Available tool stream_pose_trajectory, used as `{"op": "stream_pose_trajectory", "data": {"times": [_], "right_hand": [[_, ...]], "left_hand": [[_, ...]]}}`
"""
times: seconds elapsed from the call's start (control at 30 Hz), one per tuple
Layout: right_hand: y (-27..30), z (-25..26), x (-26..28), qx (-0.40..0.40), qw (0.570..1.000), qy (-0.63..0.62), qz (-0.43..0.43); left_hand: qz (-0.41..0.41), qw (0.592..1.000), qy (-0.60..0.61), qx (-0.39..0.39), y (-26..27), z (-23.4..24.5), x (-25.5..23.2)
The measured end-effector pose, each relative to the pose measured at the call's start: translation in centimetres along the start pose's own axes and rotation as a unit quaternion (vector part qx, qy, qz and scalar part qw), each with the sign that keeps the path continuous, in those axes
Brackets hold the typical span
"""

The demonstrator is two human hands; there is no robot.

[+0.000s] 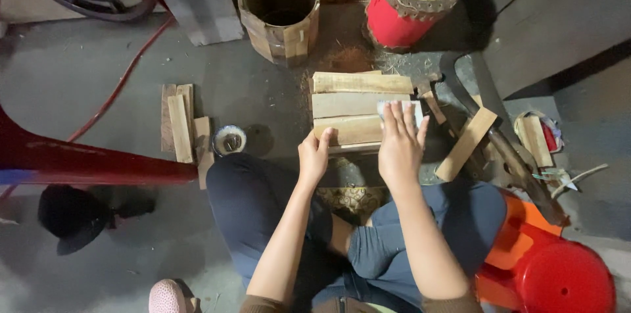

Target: The person sits cross-legged on the floor and sands a stack of wooden planks with a sanding block. They repeatedly rub the sanding block over the top and side surfaces of the planks, occasionally lifting and repositioning the stack to access different areas.

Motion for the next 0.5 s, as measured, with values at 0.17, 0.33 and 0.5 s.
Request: {"op": "stream_pose_trajectory", "data": {"times": [0.17, 0.33, 0.5], "right_hand": [[0.1, 0.0, -1.2, 0.019, 0.999, -0.035, -0.004], [-2.1, 6.6, -6.2, -0.036, 0.926, -0.242, -0.289], [-0.1, -3.3, -11.7, -0.01, 0.867, -0.382, -0.32]], "left_hand": [[0.001, 1.0, 0.005, 0.003, -0.5, 0.2, 0.4], [-0.015, 1.0, 0.012, -0.008, -0.2, 0.3, -0.6], [-0.004, 1.0, 0.011, 0.001, 0.0, 0.3, -1.1]]}}
Point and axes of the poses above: each hand's wrist, its own y-axis away from the middle knuckle, its own z-axis out of the back of the hand, x = y × z, the point moved 5 cm from there along -y, towards the middle knuckle, and after that the axes turned 7 degrees about -x, right-handed, at the moved point
